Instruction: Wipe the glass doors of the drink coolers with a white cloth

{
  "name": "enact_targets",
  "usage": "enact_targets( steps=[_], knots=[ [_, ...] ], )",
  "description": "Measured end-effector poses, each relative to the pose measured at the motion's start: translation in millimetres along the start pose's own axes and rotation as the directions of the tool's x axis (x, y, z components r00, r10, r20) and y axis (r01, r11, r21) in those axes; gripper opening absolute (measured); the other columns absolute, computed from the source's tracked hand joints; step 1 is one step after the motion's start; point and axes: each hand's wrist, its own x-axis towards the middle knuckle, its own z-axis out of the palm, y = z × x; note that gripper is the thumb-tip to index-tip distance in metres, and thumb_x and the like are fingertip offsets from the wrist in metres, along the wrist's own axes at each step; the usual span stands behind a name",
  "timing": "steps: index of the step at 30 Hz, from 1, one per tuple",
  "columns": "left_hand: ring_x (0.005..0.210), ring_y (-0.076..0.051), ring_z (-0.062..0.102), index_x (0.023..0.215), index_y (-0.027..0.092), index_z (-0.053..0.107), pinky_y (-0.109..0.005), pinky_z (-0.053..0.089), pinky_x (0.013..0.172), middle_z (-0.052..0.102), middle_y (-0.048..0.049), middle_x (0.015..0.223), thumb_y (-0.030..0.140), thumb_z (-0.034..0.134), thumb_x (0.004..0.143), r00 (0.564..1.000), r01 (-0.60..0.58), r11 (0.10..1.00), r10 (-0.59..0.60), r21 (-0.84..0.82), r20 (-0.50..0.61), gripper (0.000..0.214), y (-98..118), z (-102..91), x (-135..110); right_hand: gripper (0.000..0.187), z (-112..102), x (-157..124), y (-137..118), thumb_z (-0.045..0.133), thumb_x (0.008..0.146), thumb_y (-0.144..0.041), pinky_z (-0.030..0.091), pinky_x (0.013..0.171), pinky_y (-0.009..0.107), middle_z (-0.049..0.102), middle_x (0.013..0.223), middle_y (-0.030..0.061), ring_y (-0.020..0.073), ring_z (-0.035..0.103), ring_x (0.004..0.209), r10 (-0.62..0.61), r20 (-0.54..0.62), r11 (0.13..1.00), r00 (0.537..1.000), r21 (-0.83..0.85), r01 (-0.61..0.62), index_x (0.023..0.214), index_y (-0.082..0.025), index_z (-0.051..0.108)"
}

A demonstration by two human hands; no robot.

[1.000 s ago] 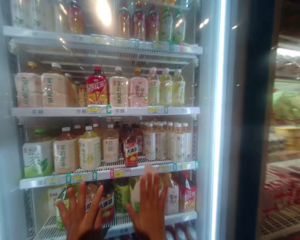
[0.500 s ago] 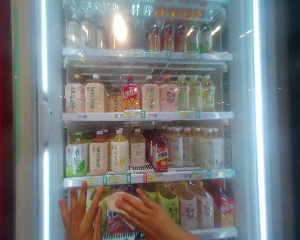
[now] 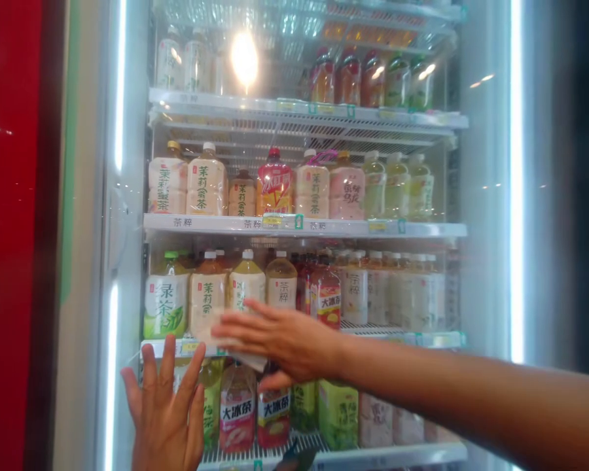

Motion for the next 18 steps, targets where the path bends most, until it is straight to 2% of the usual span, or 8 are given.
enact_targets(
  steps=[2,4,7,10,13,15,16,18],
  knots=[
    [0.161,-0.035,0.005,0.162,0.036,0.025,-0.073,0.001,0.126,0.014,-0.005,0.174,0.015,0.058,0.094,1.0,-0.003,1.0,0.003,-0.002,0.005,0.078,-2.7,-1.9,3.1,0.089,-9.4,9.4,33.2,0.038,0.095,-0.078,0.012,0.131,0.053,0.029,0.17,0.0036,0.0232,0.013,0.161,0.234,-0.011,0.972,0.972,0.006,-0.233,0.162,-0.02,0.028],
    [0.161,-0.035,0.004,0.162,0.036,0.025,-0.075,0.001,0.125,0.013,-0.0057,0.174,0.014,0.058,0.094,1.0,-0.005,1.0,0.005,0.001,0.003,0.079,-4.5,-3.6,5.3,0.092,-11.7,13.0,40.5,0.038,0.094,-0.079,0.006,0.131,0.056,0.026,0.171,0.0058,0.0259,0.011,0.161,0.339,-0.023,0.941,0.941,0.015,-0.339,0.163,-0.019,0.025],
    [0.161,-0.035,0.002,0.163,0.035,0.021,-0.074,0.0,0.125,0.01,-0.0059,0.174,0.014,0.057,0.094,1.0,-0.014,1.0,0.014,0.013,0.007,0.08,-5.9,-5.5,5.8,0.098,-2.0,4.5,4.5,0.039,0.088,-0.086,0.012,0.132,0.046,0.028,0.171,0.0034,0.0246,0.012,0.161,0.104,0.01,0.994,0.995,0.017,-0.104,0.158,-0.017,0.037],
    [0.162,-0.034,0.002,0.163,0.035,0.019,-0.072,-0.001,0.126,0.009,-0.0047,0.175,0.016,0.057,0.094,0.999,-0.037,0.999,0.036,0.029,0.024,0.081,-6.9,-6.5,6.6,0.094,4.2,-4.2,-16.3,0.04,0.088,-0.086,0.018,0.132,0.04,0.031,0.17,-0.0024,0.0205,0.015,0.16,-0.123,0.054,0.992,0.991,0.011,0.122,0.156,-0.02,0.043],
    [0.162,-0.034,0.002,0.163,0.036,0.019,-0.071,-0.003,0.127,0.008,-0.0039,0.175,0.017,0.056,0.095,0.998,-0.046,0.999,0.044,0.029,0.039,0.08,-5.4,-6.0,10.2,0.091,-3.5,-1.5,11.2,0.042,0.092,-0.08,0.011,0.133,0.05,0.027,0.171,0.0006,0.0224,0.014,0.161,0.14,0.028,0.989,0.99,0.045,-0.141,0.161,-0.021,0.032],
    [0.162,-0.033,0.001,0.163,0.036,0.018,-0.069,-0.003,0.128,0.007,-0.0033,0.175,0.019,0.057,0.095,0.998,-0.036,0.999,0.035,0.013,0.048,0.08,-1.2,-4.3,12.0,0.092,-8.3,-2.5,26.0,0.044,0.092,-0.079,0.004,0.132,0.057,0.025,0.171,0.0035,0.0263,0.013,0.161,0.371,0.002,0.926,0.928,0.066,-0.371,0.162,-0.023,0.026],
    [0.162,-0.032,0.001,0.163,0.036,0.018,-0.069,-0.004,0.128,0.006,-0.0029,0.175,0.02,0.057,0.096,0.998,-0.032,0.999,0.032,-0.001,0.051,0.079,1.8,-3.1,12.2,0.093,-8.5,-6.7,25.2,0.045,0.091,-0.08,0.003,0.131,0.058,0.025,0.171,0.0042,0.0275,0.012,0.161,0.41,-0.002,0.91,0.912,0.07,-0.409,0.162,-0.023,0.027],
    [0.162,-0.031,0.0,0.163,0.036,0.019,-0.066,-0.005,0.129,0.006,-0.0019,0.175,0.023,0.056,0.097,0.998,-0.035,0.999,0.037,-0.038,0.056,0.077,8.8,-0.2,11.4,0.094,-5.0,-23.5,8.7,0.044,0.089,-0.084,0.006,0.132,0.053,0.028,0.17,0.0027,0.026,0.011,0.161,0.298,0.004,0.952,0.954,0.076,-0.298,0.16,-0.023,0.035]
  ],
)
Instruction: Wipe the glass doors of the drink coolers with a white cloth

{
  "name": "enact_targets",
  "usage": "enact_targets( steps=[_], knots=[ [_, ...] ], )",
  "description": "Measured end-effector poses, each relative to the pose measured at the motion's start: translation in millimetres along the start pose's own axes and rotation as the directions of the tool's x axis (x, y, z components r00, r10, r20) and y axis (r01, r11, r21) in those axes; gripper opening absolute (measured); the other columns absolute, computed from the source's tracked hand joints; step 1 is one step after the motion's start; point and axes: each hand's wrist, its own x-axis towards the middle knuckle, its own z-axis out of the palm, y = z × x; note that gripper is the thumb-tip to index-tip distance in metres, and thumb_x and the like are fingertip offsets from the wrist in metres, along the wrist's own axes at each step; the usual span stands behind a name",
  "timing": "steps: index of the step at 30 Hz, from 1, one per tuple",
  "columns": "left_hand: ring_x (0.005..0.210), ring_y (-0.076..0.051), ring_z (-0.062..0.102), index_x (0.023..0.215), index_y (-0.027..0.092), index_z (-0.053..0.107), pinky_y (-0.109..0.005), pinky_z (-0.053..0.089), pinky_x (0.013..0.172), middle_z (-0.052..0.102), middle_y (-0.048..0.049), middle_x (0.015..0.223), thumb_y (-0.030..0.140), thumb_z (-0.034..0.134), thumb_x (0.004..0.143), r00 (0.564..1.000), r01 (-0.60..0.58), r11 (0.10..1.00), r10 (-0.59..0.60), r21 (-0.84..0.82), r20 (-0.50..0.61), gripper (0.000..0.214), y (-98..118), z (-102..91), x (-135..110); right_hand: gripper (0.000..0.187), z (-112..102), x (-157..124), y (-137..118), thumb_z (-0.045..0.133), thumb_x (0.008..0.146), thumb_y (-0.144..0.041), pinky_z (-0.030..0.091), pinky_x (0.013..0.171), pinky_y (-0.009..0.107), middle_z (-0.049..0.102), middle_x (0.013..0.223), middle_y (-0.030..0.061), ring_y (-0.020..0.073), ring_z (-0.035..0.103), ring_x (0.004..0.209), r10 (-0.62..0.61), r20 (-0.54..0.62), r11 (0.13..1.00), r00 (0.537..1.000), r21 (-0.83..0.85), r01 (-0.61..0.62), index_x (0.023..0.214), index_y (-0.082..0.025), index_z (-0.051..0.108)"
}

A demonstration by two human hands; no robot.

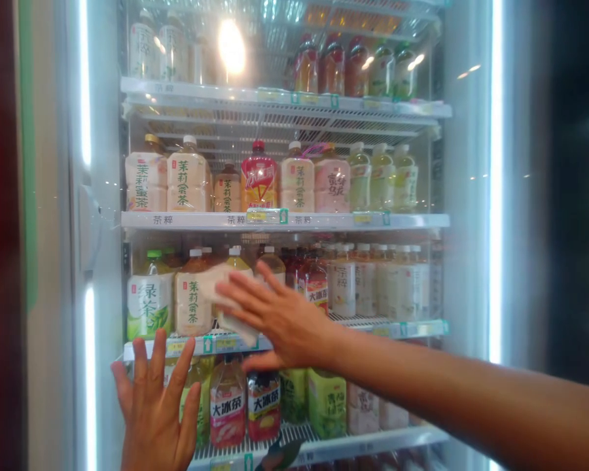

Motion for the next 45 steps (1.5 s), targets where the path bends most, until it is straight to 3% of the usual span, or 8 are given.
enact_targets(
  steps=[4,10,16,22,27,32,38,45],
  knots=[
    [0.162,-0.028,0.0,0.163,0.037,0.02,-0.059,-0.008,0.13,0.007,0.0008,0.175,0.025,0.055,0.098,0.999,-0.032,0.999,0.032,-0.027,0.013,0.075,13.1,8.4,-0.8,0.086,6.5,-49.2,-7.4,0.046,0.088,-0.082,0.02,0.13,0.04,0.036,0.167,-0.0047,0.0195,0.017,0.16,-0.344,0.051,0.939,0.938,0.013,0.344,0.155,-0.027,0.045],
    [0.162,-0.028,0.002,0.162,0.038,0.023,-0.058,-0.007,0.131,0.009,0.0011,0.175,0.024,0.056,0.097,0.997,-0.074,0.995,0.076,-0.063,0.02,0.075,35.7,23.2,9.3,0.098,-9.0,-67.9,32.4,0.048,0.092,-0.076,-0.004,0.13,0.058,0.02,0.172,0.0113,0.0305,0.003,0.162,0.286,-0.095,0.949,0.954,-0.109,-0.295,0.164,-0.015,0.021],
    [0.162,-0.028,0.004,0.161,0.037,0.026,-0.055,-0.005,0.131,0.012,0.0003,0.175,0.026,0.06,0.095,0.985,-0.167,0.985,0.169,-0.052,0.031,0.075,56.5,31.2,22.0,0.084,3.5,-118.5,-0.3,0.047,0.087,-0.083,0.013,0.132,0.04,0.032,0.169,-0.0049,0.0213,0.012,0.161,-0.273,0.052,0.96,0.961,-0.041,0.275,0.149,-0.027,0.053],
    [0.162,-0.03,0.007,0.161,0.031,0.031,-0.056,-0.003,0.132,0.016,-0.0038,0.174,0.027,0.062,0.093,0.963,-0.27,0.962,0.27,-0.03,0.002,0.074,73.1,30.6,35.7,0.099,-4.7,-91.2,27.5,0.059,0.089,-0.066,0.002,0.129,0.061,0.01,0.173,0.015,0.0339,-0.001,0.161,0.323,-0.14,0.945,0.936,-0.01,-0.328,0.164,-0.013,0.022],
    [0.159,-0.021,0.023,0.165,0.023,0.008,-0.041,0.042,0.122,0.016,-0.0103,0.173,0.017,0.037,0.101,0.981,-0.183,0.96,0.193,-0.213,0.026,0.071,105.4,34.6,52.7,0.095,2.4,-51.7,-20.6,0.052,0.084,-0.025,0.026,0.125,0.062,0.011,0.174,0.0139,0.0335,0.005,0.161,0.367,-0.15,0.904,0.918,0.289,-0.314,0.166,-0.016,0.005],
    [0.153,-0.017,0.036,0.164,0.018,0.01,-0.037,0.046,0.117,0.033,-0.0124,0.168,0.025,0.031,0.105,0.996,-0.083,0.953,0.067,-0.291,-0.063,0.063,128.0,53.4,94.5,0.093,-11.0,-43.7,-14.3,0.043,0.085,-0.015,0.025,0.128,0.058,0.038,0.165,0.016,0.0233,0.033,0.155,0.493,-0.294,0.808,0.819,0.505,-0.305,0.165,-0.01,-0.005],
    [0.15,-0.025,0.038,0.162,0.015,0.025,-0.045,0.021,0.128,0.053,-0.0121,0.154,0.039,0.053,0.1,0.868,-0.49,0.845,0.497,0.212,0.026,0.073,108.0,56.2,136.1,0.079,-20.5,-92.3,61.7,0.05,0.098,-0.025,0.014,0.127,0.07,0.028,0.17,0.0117,0.0309,0.022,0.159,0.512,-0.328,0.859,0.794,0.184,-0.478,0.166,-0.024,0.011],
    [0.161,-0.032,-0.004,0.165,0.029,0.009,-0.06,0.001,0.129,-0.003,-0.0087,0.175,0.05,0.045,0.101,0.851,-0.526,0.807,0.503,0.269,0.153,0.076,55.1,25.7,224.2,0.09,-7.2,-115.7,81.2,0.055,0.095,-0.06,0.008,0.124,0.075,0.013,0.173,0.0067,0.0389,0.011,0.16,0.476,-0.33,0.868,0.815,0.025,-0.496,0.166,-0.026,0.011]
  ],
)
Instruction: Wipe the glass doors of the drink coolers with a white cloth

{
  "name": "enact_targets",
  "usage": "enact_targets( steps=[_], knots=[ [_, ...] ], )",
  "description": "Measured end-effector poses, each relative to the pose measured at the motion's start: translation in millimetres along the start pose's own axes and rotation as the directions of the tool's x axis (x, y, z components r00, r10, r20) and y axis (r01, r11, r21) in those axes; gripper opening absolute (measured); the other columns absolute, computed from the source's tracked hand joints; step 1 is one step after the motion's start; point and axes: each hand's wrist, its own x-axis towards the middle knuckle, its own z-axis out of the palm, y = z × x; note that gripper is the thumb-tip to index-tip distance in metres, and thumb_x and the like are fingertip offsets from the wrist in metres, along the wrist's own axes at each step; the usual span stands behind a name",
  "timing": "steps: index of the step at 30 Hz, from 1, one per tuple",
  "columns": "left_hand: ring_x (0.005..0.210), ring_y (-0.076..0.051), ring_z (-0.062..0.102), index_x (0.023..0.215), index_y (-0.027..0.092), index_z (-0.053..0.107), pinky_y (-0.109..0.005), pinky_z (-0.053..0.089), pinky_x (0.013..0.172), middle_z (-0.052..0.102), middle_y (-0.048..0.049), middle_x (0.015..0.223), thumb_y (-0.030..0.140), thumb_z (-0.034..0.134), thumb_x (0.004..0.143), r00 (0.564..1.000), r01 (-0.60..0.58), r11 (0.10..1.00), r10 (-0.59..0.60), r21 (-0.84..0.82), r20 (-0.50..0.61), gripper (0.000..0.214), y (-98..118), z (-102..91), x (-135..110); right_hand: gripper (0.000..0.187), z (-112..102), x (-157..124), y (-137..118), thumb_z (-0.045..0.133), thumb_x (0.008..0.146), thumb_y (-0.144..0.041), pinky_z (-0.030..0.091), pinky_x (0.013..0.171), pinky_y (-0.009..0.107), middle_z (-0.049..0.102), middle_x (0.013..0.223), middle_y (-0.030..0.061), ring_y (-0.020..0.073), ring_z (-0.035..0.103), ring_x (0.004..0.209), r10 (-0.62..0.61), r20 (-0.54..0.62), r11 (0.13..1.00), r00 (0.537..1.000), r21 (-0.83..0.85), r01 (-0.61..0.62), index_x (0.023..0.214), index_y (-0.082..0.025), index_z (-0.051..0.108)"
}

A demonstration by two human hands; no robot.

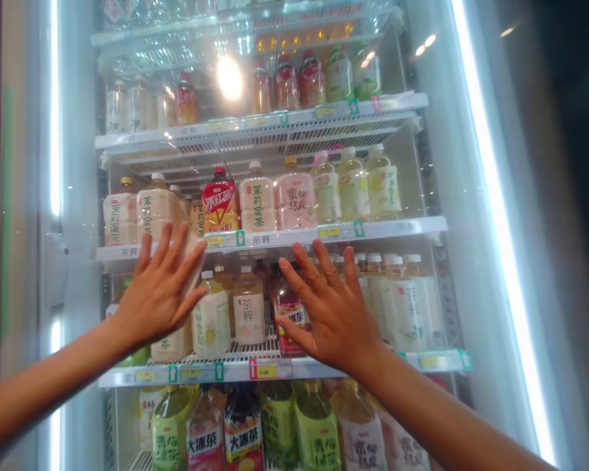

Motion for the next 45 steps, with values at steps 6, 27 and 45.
enact_targets(
  steps=[6,27,45],
  knots=[
    [0.162,-0.023,-0.004,0.165,0.021,0.007,-0.051,-0.005,0.131,0.014,-0.0066,0.174,0.052,0.038,0.103,0.966,-0.248,0.968,0.25,-0.029,0.062,0.076,36.3,8.5,5.7,0.09,-2.2,0.2,-2.9,0.054,0.096,-0.057,0.008,0.124,0.075,0.009,0.173,0.0066,0.0391,0.009,0.16,0.005,0.014,1.0,1.0,0.007,-0.005,0.166,-0.026,0.007],
    [0.162,-0.027,-0.002,0.16,0.025,0.032,-0.057,-0.007,0.131,0.014,-0.003,0.174,0.04,0.052,0.099,0.997,-0.049,0.998,0.05,-0.026,0.055,0.066,97.6,17.8,-90.6,0.077,13.1,-109.7,-99.1,0.062,0.094,-0.039,0.018,0.122,0.079,0.019,0.171,0.0028,0.0347,0.019,0.158,0.368,-0.081,0.929,0.926,0.062,-0.364,0.163,-0.032,0.027],
    [0.162,-0.02,0.004,0.152,0.038,0.047,-0.046,0.0,0.134,0.027,0.009,0.17,0.048,0.059,0.092,0.828,-0.527,0.835,0.546,-0.158,0.126,0.062,118.3,23.0,-170.0,0.082,18.9,-212.9,-153.3,0.07,0.087,-0.032,0.02,0.119,0.078,0.02,0.171,0.0071,0.0422,0.022,0.155,0.351,-0.002,0.935,0.936,0.058,-0.35,0.161,-0.033,0.034]
  ],
)
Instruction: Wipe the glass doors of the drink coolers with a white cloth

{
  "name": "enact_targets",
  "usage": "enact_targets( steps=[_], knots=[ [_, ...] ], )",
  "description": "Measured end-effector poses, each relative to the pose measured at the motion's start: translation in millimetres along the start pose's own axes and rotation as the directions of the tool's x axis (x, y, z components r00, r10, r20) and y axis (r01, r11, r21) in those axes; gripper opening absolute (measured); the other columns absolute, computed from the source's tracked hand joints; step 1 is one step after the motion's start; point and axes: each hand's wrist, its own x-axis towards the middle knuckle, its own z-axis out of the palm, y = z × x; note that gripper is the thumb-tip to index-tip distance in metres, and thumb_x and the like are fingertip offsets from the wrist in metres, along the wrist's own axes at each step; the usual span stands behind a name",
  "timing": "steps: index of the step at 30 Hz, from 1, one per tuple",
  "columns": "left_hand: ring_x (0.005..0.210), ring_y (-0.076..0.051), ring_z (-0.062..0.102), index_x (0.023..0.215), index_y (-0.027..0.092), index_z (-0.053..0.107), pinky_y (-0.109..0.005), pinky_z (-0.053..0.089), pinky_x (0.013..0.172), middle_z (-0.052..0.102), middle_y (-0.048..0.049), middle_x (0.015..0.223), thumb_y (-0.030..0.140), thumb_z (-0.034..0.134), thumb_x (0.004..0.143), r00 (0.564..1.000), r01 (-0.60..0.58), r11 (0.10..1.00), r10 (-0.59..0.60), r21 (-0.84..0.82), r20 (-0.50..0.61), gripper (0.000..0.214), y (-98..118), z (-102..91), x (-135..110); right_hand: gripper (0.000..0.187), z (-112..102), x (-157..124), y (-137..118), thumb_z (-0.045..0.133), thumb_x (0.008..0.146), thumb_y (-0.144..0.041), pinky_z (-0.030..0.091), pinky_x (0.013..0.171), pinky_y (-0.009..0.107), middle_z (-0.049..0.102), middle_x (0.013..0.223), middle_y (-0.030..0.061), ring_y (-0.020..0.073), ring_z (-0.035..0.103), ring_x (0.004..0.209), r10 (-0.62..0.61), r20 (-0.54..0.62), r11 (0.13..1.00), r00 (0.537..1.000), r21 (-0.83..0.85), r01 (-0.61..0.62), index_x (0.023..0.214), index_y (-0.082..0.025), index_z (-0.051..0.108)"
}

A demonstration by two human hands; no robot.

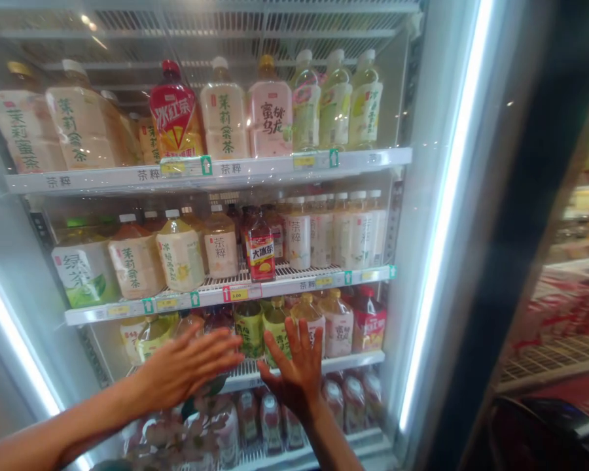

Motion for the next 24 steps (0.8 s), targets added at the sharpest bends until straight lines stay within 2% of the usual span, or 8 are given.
enact_targets(
  steps=[4,8,11,13,15,17,22,24],
  knots=[
    [0.162,-0.028,0.002,0.161,0.03,0.031,-0.058,-0.004,0.131,0.023,-0.0007,0.172,0.045,0.053,0.097,0.965,0.261,0.963,-0.259,0.062,-0.038,0.069,-22.9,-4.5,10.4,0.071,0.6,3.3,-2.5,0.065,0.094,-0.04,0.017,0.124,0.071,0.023,0.171,0.0072,0.0374,0.024,0.156,0.048,-0.026,0.999,0.998,-0.007,-0.049,0.159,-0.034,0.037],
    [0.162,-0.026,0.006,0.154,0.034,0.045,-0.05,0.0,0.134,0.024,0.0044,0.172,0.046,0.058,0.092,1.0,-0.015,0.999,0.015,0.052,0.0,0.065,25.4,18.9,-18.3,0.068,1.7,5.6,-2.9,0.063,0.095,-0.041,0.016,0.126,0.067,0.023,0.171,0.0068,0.0342,0.022,0.157,0.029,-0.036,0.999,0.999,-0.017,-0.03,0.159,-0.033,0.038],
    [0.162,-0.024,0.004,0.152,0.036,0.048,-0.047,0.0,0.134,0.025,0.0074,0.171,0.046,0.057,0.092,0.996,-0.092,0.996,0.091,0.023,0.011,0.062,26.0,20.5,-26.1,0.068,1.4,6.5,-2.3,0.062,0.095,-0.041,0.016,0.127,0.067,0.02,0.172,0.0067,0.0336,0.019,0.158,0.014,-0.043,0.999,0.999,-0.038,-0.015,0.159,-0.032,0.038],
    [0.162,-0.025,0.003,0.158,0.034,0.036,-0.053,-0.002,0.133,0.024,0.0044,0.172,0.044,0.053,0.096,0.998,0.059,0.998,-0.059,0.023,-0.004,0.066,0.2,9.9,-17.1,0.068,1.4,6.5,-2.2,0.061,0.096,-0.041,0.016,0.127,0.066,0.019,0.172,0.0066,0.0335,0.019,0.159,0.016,-0.04,0.999,0.999,-0.043,-0.017,0.159,-0.032,0.038],
    [0.162,-0.028,0.004,0.163,0.031,0.025,-0.06,-0.002,0.131,0.022,-0.0006,0.173,0.041,0.05,0.098,0.942,0.334,0.942,-0.331,0.036,-0.058,0.07,-21.5,0.0,-6.4,0.068,1.8,6.2,-2.2,0.06,0.096,-0.041,0.016,0.127,0.066,0.02,0.172,0.0066,0.0337,0.019,0.159,0.019,-0.034,0.999,0.999,-0.043,-0.021,0.159,-0.032,0.037],
    [0.162,-0.031,0.005,0.164,0.029,0.022,-0.063,-0.002,0.13,0.018,-0.0044,0.174,0.042,0.049,0.098,0.891,0.449,0.893,-0.445,0.034,-0.085,0.072,-20.2,-0.5,-3.2,0.068,2.6,6.1,-2.1,0.06,0.096,-0.041,0.016,0.127,0.066,0.02,0.172,0.0071,0.0343,0.019,0.158,0.014,-0.033,0.999,0.999,-0.05,-0.016,0.159,-0.032,0.037],
    [0.162,-0.027,0.004,0.159,0.03,0.037,-0.049,0.001,0.133,0.018,0.0012,0.174,0.042,0.056,0.093,0.997,-0.036,0.997,0.04,0.065,-0.059,0.069,23.7,18.7,-20.4,0.067,1.8,7.4,-2.4,0.058,0.098,-0.044,0.016,0.127,0.065,0.02,0.172,0.0069,0.0337,0.019,0.159,0.007,-0.043,0.999,0.999,-0.046,-0.009,0.159,-0.032,0.036],
    [0.162,-0.026,0.005,0.159,0.032,0.035,-0.051,0.0,0.133,0.018,0.0023,0.174,0.044,0.055,0.095,0.999,0.007,0.998,-0.005,0.056,-0.034,0.068,11.3,13.7,-20.0,0.068,1.1,7.1,-2.5,0.058,0.098,-0.048,0.016,0.127,0.065,0.019,0.173,0.0066,0.0332,0.019,0.159,0.006,-0.041,0.999,0.999,-0.036,-0.007,0.16,-0.032,0.036]
  ],
)
